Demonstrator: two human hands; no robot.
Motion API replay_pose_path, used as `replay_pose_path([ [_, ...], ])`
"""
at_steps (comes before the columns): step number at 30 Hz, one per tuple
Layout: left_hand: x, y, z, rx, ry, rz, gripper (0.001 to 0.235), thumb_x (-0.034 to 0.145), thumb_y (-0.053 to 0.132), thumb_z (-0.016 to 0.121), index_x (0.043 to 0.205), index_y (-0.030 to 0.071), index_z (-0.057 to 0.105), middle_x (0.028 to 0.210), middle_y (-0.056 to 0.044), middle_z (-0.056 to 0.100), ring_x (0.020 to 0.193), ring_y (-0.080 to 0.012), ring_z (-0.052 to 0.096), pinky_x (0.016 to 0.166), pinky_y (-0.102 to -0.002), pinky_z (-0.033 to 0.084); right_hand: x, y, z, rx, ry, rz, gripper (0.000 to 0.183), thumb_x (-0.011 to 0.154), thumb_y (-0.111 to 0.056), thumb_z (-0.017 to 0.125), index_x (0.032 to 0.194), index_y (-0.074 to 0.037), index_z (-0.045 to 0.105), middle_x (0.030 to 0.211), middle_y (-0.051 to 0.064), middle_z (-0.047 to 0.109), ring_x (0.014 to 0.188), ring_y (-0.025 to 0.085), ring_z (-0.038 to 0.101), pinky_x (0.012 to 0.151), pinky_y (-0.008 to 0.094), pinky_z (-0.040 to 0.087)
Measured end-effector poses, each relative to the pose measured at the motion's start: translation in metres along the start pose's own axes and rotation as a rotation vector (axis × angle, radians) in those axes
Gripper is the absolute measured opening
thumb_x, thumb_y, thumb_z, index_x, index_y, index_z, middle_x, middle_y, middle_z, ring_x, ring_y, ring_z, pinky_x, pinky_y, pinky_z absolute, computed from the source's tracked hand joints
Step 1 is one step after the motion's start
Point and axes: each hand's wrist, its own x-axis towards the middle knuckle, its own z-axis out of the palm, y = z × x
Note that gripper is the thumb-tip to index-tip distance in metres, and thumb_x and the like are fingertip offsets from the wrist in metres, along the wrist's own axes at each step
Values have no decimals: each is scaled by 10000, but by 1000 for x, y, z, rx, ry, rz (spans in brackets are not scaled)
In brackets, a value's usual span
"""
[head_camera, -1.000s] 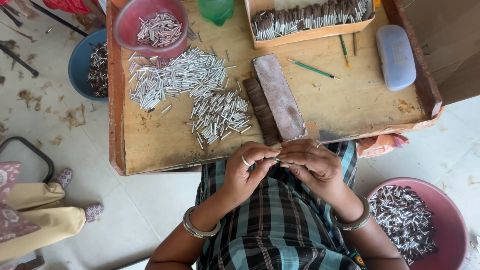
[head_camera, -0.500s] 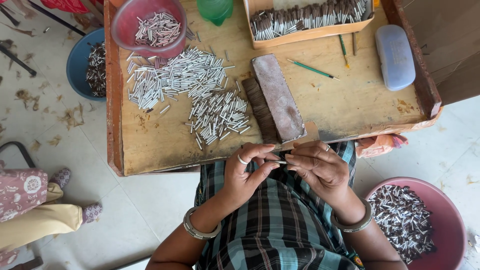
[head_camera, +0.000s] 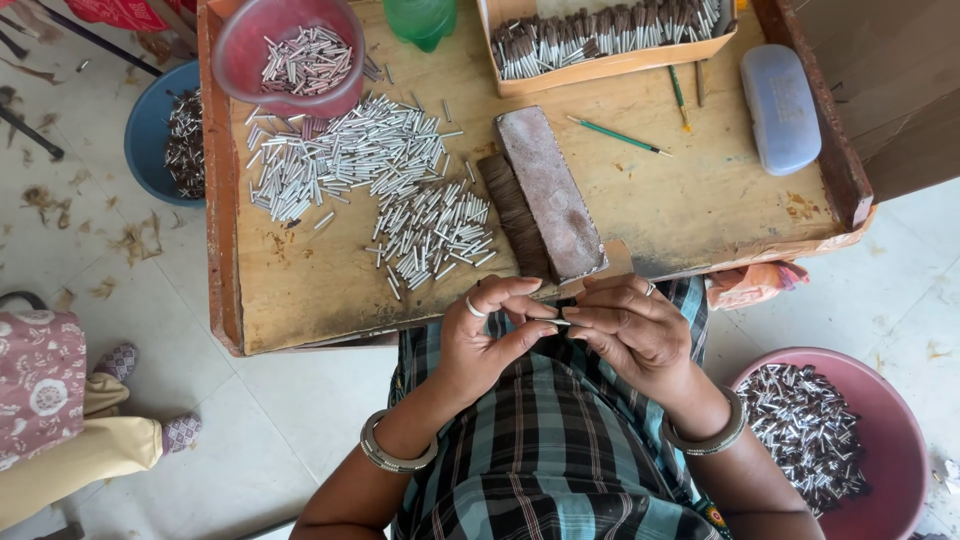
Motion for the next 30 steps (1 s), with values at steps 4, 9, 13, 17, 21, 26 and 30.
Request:
replay_pose_path([
  [4, 2, -12, -8, 85, -34, -10, 416, 950, 44, 804, 1319, 102, 619, 1023, -28, 771, 879, -91, 704, 763, -251, 552, 5, 8, 4, 21, -56, 61, 191, 857, -126, 800, 1018, -45, 738, 1008, 74, 735, 1001, 267, 718, 951, 402, 583],
  [9, 6, -43, -13, 637, 282, 44, 350, 962, 62, 769, 1275, 169, 654, 1319, -65, 624, 1258, -166, 562, 1022, -337, 549, 10, 21, 27, -218, -90, 149, 292, 833, -123, 826, 1073, -1, 715, 1130, 124, 692, 1171, 344, 662, 993, 439, 537],
  [13, -1, -31, 17, 29, 310, -80, 534, 1138, 344, 444, 1587, 67, 359, 1737, -127, 231, 1636, -265, 229, 1348, -435, 225, 2, 31, 43, -508, -138, 104, 231, 819, -125, 816, 987, -20, 696, 1338, 175, 593, 1361, 412, 508, 1049, 471, 495],
  [17, -4, -44, 52, -449, 288, -210, 780, 1111, 550, 280, 1667, 27, 121, 1772, -130, 90, 1652, -269, 66, 1335, -428, 26, 5, 37, 45, -625, -150, 38, 194, 852, -110, 789, 1012, -26, 719, 1435, 167, 567, 1422, 393, 475, 1098, 462, 495],
  [21, -8, -43, 40, -479, 314, -201, 767, 1108, 541, 302, 1669, 55, 109, 1772, -128, 80, 1658, -257, 48, 1343, -417, 16, 11, 36, 42, -639, -214, 51, 179, 845, -126, 777, 989, -29, 734, 1477, 176, 547, 1440, 408, 449, 1078, 455, 498],
  [26, -6, -31, -4, -68, 252, -245, 630, 1131, 367, 441, 1646, 61, 247, 1691, -148, 328, 1501, -244, 420, 1252, -404, 339, 34, 32, 41, -827, -380, -19, 81, 859, -134, 736, 885, -57, 725, 1502, 177, 540, 1487, 400, 423, 1061, 429, 515],
  [30, 4, -32, -18, 228, 29, -377, 606, 1046, 129, 577, 1595, 79, 324, 1503, -128, 575, 1060, -227, 676, 960, -354, 555, 47, 42, 43, -906, -471, -86, 122, 820, -174, 719, 861, -59, 718, 1507, 158, 544, 1478, 372, 414, 1089, 469, 505],
])
